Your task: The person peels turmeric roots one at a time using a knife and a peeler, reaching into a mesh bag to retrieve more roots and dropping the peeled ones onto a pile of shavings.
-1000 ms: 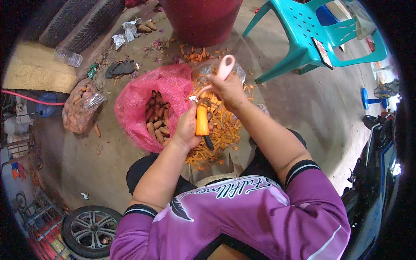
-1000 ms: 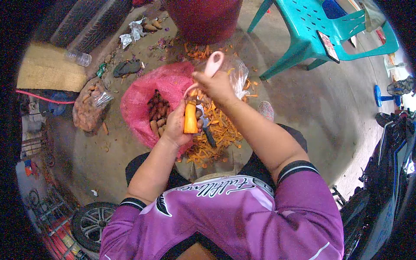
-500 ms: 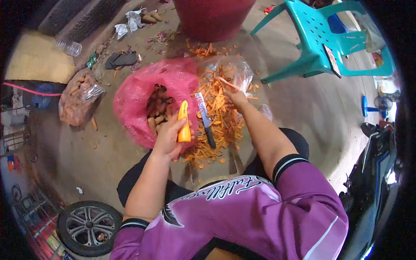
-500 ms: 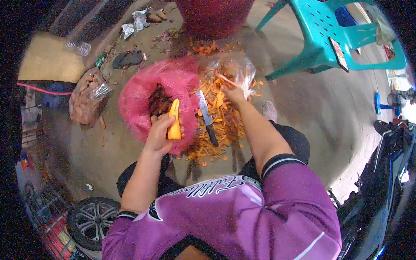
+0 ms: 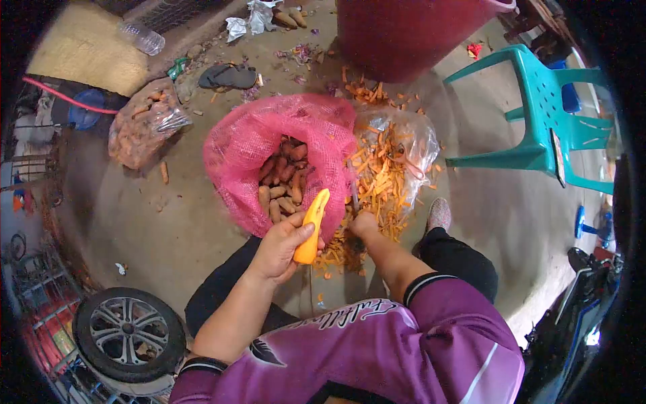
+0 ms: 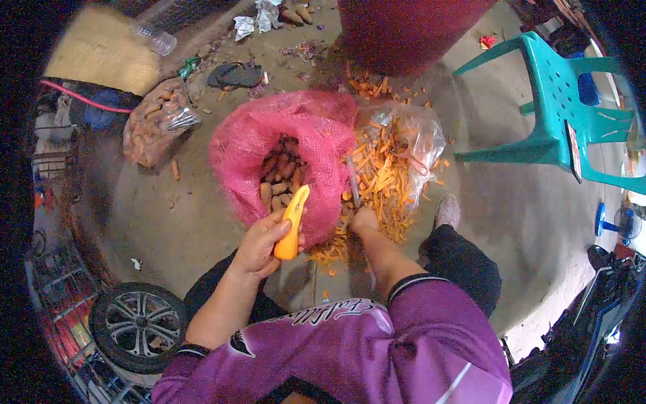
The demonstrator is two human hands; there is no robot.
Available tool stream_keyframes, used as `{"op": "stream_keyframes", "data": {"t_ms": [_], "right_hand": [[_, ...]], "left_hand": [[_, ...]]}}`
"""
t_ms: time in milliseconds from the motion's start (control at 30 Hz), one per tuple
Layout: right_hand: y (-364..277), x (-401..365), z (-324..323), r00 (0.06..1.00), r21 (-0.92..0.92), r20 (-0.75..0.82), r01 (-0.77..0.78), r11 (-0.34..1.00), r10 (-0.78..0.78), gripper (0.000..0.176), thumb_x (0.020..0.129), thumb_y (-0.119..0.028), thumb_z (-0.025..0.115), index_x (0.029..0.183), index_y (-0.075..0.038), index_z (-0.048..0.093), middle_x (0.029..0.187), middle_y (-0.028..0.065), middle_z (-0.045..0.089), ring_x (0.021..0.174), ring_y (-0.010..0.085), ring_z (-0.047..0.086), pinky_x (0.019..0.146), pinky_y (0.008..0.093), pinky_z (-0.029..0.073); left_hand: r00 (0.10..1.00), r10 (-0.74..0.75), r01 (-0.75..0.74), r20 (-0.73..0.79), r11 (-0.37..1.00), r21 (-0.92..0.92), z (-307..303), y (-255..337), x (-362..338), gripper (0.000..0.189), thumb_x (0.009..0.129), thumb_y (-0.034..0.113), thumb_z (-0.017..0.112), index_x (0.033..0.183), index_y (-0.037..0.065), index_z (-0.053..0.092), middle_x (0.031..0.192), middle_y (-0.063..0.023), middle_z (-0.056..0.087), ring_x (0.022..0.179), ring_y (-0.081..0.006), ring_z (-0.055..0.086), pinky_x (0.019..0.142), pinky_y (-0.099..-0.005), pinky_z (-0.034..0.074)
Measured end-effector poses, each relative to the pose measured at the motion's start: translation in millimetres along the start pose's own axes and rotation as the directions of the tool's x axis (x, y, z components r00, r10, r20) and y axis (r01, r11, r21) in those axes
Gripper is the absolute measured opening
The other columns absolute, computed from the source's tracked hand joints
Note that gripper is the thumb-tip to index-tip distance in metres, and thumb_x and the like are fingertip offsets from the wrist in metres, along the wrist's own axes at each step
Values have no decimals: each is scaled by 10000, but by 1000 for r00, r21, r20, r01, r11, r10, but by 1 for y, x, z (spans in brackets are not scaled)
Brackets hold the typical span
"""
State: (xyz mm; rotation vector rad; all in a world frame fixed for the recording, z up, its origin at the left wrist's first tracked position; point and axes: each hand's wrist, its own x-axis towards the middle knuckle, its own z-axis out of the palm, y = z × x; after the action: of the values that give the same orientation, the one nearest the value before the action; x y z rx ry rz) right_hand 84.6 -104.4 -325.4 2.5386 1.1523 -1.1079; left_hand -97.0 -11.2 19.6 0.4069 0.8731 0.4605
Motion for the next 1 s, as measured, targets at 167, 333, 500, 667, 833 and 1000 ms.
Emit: {"op": "stream_keyframes", "data": {"t_ms": [167, 333, 500, 667, 833, 1000], "right_hand": [[-7, -24, -77, 996, 270, -52, 79, 959, -68, 289, 702, -228, 563, 887, -6, 566, 799, 211, 585, 771, 339, 577, 692, 402, 457], [-43, -124, -205, 932, 284, -312, 277, 918, -184, 267, 748, -170, 515, 953, -14, 448, 746, 228, 564, 708, 386, 553, 651, 437, 444], [-35, -233, -273, 791, 119, -349, 570, 813, -503, 250, 766, -185, 482, 904, -8, 370, 700, 241, 547, 636, 401, 545, 580, 471, 432], [-20, -287, -275, 808, -15, -210, 560, 828, -550, 184, 773, -162, 463, 847, -25, 365, 711, 211, 536, 650, 368, 549, 557, 460, 426], [-16, -273, -258, 807, -85, -246, 534, 841, -537, 150, 789, -138, 395, 876, -18, 371, 771, 222, 546, 627, 369, 564, 542, 442, 458], [-37, -236, -254, 803, -93, -231, 544, 834, -550, 169, 793, -116, 370, 916, -2, 391, 783, 230, 554, 639, 370, 577, 560, 442, 466]], "left_hand": [[999, -29, 28, -18, 999, -34, 20, 7, -2, 185, 835, 168, 494, 967, 41, 465, 696, -34, 512, 604, -105, 514, 519, -229, 434], [998, 52, -61, 34, 929, 366, 28, -5, 11, 165, 811, 164, 513, 913, 46, 461, 690, -33, 505, 568, -113, 508, 468, -240, 427], [997, 74, -81, 33, 873, 480, 44, -15, 25, 164, 778, 153, 541, 847, 16, 481, 658, -25, 507, 525, -110, 492, 434, -243, 402], [997, 79, -65, 0, 817, 573, 56, -30, 34, 154, 754, 101, 539, 849, -17, 521, 596, -36, 508, 470, -116, 489, 407, -246, 387], [996, 86, -46, -26, 732, 680, 63, -40, 36, 158, 748, 109, 541, 845, -14, 518, 601, -34, 508, 462, -116, 486, 391, -248, 387], [985, 167, -87, -51, 724, 685, 63, -29, 39, 164, 730, 126, 563, 829, 2, 518, 631, -19, 502, 491, -98, 455, 407, -250, 352]]}}
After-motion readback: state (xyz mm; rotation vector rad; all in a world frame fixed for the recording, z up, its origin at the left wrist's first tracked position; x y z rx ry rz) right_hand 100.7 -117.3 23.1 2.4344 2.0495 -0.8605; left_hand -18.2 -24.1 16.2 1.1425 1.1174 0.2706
